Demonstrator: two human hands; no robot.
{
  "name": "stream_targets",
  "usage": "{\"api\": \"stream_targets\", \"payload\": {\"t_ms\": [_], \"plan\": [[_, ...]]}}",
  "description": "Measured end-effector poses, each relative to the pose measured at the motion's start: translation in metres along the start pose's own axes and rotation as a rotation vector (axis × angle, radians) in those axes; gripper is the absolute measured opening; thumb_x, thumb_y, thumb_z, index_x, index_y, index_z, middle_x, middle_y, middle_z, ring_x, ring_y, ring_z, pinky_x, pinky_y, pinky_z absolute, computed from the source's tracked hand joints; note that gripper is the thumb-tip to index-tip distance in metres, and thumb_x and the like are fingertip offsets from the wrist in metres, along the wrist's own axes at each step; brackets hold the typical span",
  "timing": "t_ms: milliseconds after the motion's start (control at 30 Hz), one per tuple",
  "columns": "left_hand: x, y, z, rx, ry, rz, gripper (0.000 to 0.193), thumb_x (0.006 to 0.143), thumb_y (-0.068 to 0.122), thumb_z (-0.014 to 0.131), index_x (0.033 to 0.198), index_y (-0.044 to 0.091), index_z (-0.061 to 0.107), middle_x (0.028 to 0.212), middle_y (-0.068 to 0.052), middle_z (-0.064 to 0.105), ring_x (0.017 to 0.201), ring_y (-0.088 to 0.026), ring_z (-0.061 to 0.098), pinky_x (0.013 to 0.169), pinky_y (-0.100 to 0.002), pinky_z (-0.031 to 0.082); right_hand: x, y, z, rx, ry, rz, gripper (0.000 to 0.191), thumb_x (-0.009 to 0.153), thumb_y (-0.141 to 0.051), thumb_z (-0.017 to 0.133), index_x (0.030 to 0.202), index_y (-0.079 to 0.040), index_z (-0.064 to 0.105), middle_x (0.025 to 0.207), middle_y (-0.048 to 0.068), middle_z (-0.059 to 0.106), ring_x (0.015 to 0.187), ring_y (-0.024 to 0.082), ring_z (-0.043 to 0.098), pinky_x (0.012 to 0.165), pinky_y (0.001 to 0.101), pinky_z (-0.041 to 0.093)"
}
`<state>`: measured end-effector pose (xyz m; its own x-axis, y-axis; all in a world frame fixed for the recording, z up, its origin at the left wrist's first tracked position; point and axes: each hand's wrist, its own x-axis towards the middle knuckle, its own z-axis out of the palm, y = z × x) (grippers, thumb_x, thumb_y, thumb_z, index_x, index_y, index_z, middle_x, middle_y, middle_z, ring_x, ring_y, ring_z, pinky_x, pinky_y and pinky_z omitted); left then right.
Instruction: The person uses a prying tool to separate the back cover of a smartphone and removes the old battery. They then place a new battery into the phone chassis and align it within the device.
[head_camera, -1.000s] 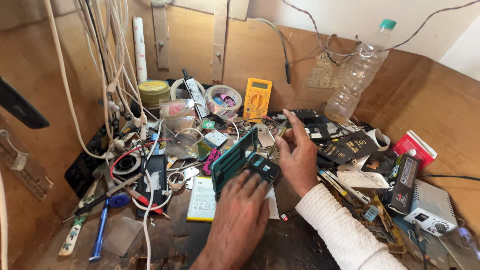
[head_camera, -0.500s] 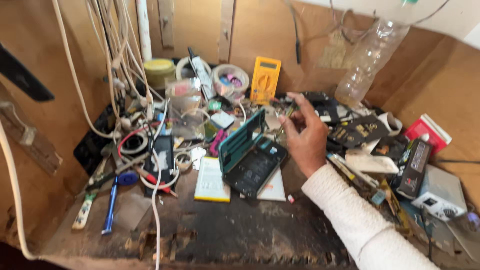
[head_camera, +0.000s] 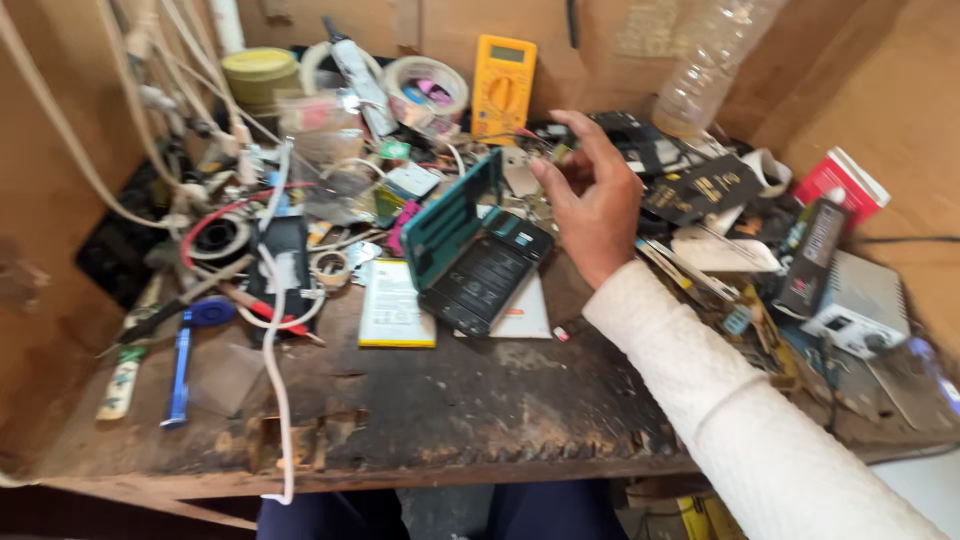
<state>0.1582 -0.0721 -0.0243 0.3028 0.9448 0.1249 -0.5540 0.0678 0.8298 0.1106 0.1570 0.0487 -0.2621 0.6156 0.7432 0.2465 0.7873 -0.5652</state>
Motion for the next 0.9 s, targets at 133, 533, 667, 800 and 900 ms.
{"api": "stream_targets", "payload": {"t_ms": [133,533,667,800,900], "plan": [[0.002,-0.005,0.003,-0.025,-0.001,-0.013,0.017,0.088,0.015,0.076,0.101,0.006,0.075,0.101,-0.009,0.075,0.098,-0.024,0.068,0.087,-0.038,0.053,0.000,0.000,0.001,0.057,-0.005,0.006,0.053,0.092,0.002,0.076,0.142,-0.011,0.062,0.079,-0.002,0.056,0.072,0.004,0.051,0.065,0.0216,0.047],[-0.009,-0.002,-0.008,-0.061,0.023,-0.029,0.017,0.088,0.017,0.077,0.102,0.007,0.076,0.099,-0.006,0.076,0.092,-0.020,0.070,0.083,-0.034,0.055,-0.005,0.002,0.000,0.010,0.006,0.012,0.054,0.096,0.005,0.075,0.146,-0.012,0.062,0.086,0.003,0.061,0.076,0.009,0.057,0.069,0.0257,0.050],[-0.009,0.002,-0.014,-0.074,0.025,-0.027,0.018,0.088,0.017,0.078,0.103,0.007,0.076,0.098,-0.005,0.076,0.090,-0.019,0.070,0.081,-0.033,0.056,-0.005,-0.001,-0.003,0.177,-0.058,-0.035,0.060,0.097,0.008,0.063,0.153,-0.010,0.048,0.093,-0.003,0.066,0.088,0.003,0.066,0.081,0.0213,0.056],[-0.015,0.009,-0.024,-0.086,0.037,-0.024,0.018,0.089,0.017,0.078,0.103,0.007,0.076,0.097,-0.004,0.077,0.088,-0.018,0.071,0.080,-0.032,0.057,-0.007,-0.005,-0.003,0.065,-0.059,-0.026,0.056,0.092,0.007,0.073,0.144,-0.010,0.058,0.083,-0.001,0.059,0.075,0.004,0.056,0.070,0.0216,0.050],[-0.017,0.016,-0.031,-0.075,0.059,-0.001,0.018,0.089,0.018,0.078,0.104,0.008,0.076,0.097,-0.004,0.077,0.087,-0.017,0.071,0.079,-0.031,0.057,-0.006,-0.005,-0.001,0.021,-0.017,0.008,0.056,0.091,0.007,0.074,0.143,-0.011,0.062,0.081,0.001,0.058,0.073,0.006,0.053,0.068,0.0230,0.049]]}}
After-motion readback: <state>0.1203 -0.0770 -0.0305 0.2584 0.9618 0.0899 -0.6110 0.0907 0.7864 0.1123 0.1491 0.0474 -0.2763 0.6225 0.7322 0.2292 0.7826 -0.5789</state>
